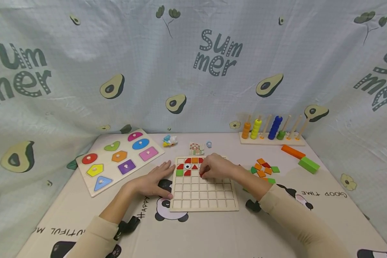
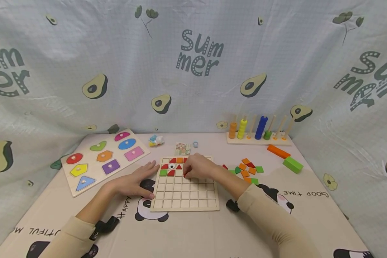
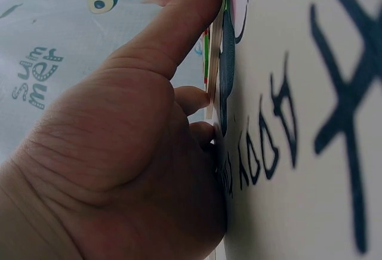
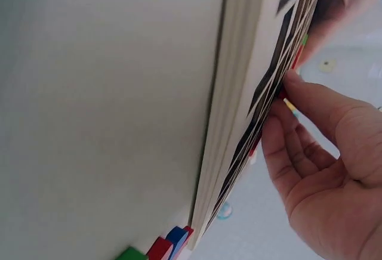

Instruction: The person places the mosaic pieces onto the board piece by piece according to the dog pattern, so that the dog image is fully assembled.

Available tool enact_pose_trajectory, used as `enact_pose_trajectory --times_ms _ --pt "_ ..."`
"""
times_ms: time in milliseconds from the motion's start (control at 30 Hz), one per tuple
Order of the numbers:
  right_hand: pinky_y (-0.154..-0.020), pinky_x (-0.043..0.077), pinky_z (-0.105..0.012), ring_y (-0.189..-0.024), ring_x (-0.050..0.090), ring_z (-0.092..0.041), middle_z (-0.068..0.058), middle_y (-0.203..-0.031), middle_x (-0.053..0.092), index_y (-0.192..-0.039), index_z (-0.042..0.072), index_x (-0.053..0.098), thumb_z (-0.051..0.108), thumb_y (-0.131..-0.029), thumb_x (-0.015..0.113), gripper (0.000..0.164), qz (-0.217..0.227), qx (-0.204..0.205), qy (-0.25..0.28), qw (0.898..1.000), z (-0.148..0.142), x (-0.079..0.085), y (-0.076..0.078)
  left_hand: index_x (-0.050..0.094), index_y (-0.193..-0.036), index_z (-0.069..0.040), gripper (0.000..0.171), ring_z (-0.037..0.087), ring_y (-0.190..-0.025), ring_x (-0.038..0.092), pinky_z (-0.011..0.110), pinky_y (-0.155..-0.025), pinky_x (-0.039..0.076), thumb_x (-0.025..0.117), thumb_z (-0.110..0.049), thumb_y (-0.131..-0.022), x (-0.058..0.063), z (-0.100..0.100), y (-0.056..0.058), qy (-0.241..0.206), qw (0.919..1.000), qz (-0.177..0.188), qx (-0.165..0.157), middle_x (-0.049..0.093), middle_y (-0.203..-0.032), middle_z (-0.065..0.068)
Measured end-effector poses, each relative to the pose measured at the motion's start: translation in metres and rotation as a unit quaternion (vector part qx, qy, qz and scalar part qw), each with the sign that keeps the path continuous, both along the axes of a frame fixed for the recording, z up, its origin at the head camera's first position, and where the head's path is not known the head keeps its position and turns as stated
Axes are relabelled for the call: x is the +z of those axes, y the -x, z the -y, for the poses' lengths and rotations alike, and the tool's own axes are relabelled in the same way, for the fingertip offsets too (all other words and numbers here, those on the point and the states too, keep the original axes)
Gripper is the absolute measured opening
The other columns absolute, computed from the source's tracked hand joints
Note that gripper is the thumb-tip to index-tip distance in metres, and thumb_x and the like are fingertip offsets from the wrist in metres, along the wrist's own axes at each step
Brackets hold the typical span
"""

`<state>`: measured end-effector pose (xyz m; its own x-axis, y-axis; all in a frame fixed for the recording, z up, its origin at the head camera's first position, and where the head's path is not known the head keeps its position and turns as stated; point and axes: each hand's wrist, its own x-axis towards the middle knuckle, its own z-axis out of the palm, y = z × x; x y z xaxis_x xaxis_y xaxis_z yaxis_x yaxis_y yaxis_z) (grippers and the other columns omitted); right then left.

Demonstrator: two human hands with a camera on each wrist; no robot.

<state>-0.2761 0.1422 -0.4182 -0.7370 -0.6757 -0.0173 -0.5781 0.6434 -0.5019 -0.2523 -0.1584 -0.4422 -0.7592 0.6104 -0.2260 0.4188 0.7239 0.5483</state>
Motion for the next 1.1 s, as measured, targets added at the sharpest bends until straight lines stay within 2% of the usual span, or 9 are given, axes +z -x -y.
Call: enact_pose_trajectory --times_ms 100,300,467,667,833,1000,1100 --pt "-0.066 0.052 -0.020 -0.070 0.060 -0.003 0.013 -0.077 0.068 -0.085 0.018 0.076 0.016 -0.081 0.078 0.005 -0.012 -0.012 -0.009 1.000 0.001 -0.001 0.000 0.013 -0.155 -0.027 0.111 0.021 -0.148 -0.005 0.048 -0.119 0.002 0.073 -0.064 -0.070 -0.001 0.000 0.000 -0.002 1.0000 -0.001 0.000 -0.002 -0.162 -0.002" --pt "-0.066 0.052 -0.021 -0.071 0.060 -0.004 0.013 -0.077 0.068 -0.087 0.018 0.077 0.015 -0.082 0.077 0.005 0.001 -0.020 -0.011 1.000 0.001 0.000 0.002 0.013 -0.155 -0.027 0.111 0.020 -0.148 -0.006 0.049 -0.119 0.002 0.074 -0.064 -0.070 -0.001 -0.001 0.001 -0.001 1.0000 0.003 0.003 -0.002 -0.162 -0.003" --pt "-0.065 0.052 -0.021 -0.071 0.060 -0.003 0.014 -0.077 0.068 -0.087 0.017 0.078 0.013 -0.083 0.076 0.006 -0.006 -0.024 -0.011 1.000 0.001 -0.001 0.003 0.013 -0.155 -0.027 0.111 0.020 -0.148 -0.006 0.048 -0.119 0.001 0.074 -0.064 -0.070 -0.001 -0.001 0.000 0.000 1.0000 0.004 0.005 -0.002 -0.162 -0.003" --pt "-0.069 0.052 -0.022 -0.075 0.060 -0.004 0.009 -0.087 0.070 -0.097 0.015 0.077 0.016 -0.083 0.076 0.014 0.000 -0.011 0.007 1.000 -0.009 0.002 0.002 0.013 -0.155 -0.027 0.112 0.020 -0.148 -0.006 0.049 -0.119 0.001 0.074 -0.064 -0.069 -0.002 -0.001 0.000 -0.003 1.0000 0.004 0.005 -0.002 -0.162 -0.003" --pt "-0.075 0.053 -0.029 -0.087 0.061 -0.016 -0.003 -0.106 0.067 -0.113 0.012 0.071 0.019 -0.086 0.073 0.028 -0.001 -0.001 0.051 0.999 -0.043 0.021 -0.002 0.013 -0.155 -0.028 0.112 0.020 -0.148 -0.006 0.049 -0.118 0.002 0.074 -0.065 -0.069 -0.003 -0.001 0.001 -0.002 1.0000 0.004 0.007 -0.002 -0.162 -0.004" --pt "-0.086 0.052 -0.036 -0.103 0.059 -0.027 -0.002 -0.117 0.063 -0.124 0.020 0.064 0.026 -0.087 0.073 0.039 0.025 -0.045 0.099 0.994 -0.096 0.037 -0.005 0.013 -0.155 -0.029 0.111 0.023 -0.148 -0.006 0.050 -0.118 0.002 0.074 -0.064 -0.069 -0.002 0.000 0.001 0.000 0.9999 0.007 0.010 -0.002 -0.162 -0.004" --pt "-0.089 0.052 -0.039 -0.104 0.058 -0.028 -0.001 -0.119 0.063 -0.125 0.020 0.063 0.027 -0.086 0.073 0.041 0.033 -0.078 0.098 0.992 -0.124 0.041 -0.006 0.013 -0.155 -0.029 0.111 0.025 -0.148 -0.006 0.051 -0.118 0.001 0.073 -0.064 -0.069 -0.002 -0.001 0.001 0.001 0.9999 0.010 0.011 -0.003 -0.162 -0.004"
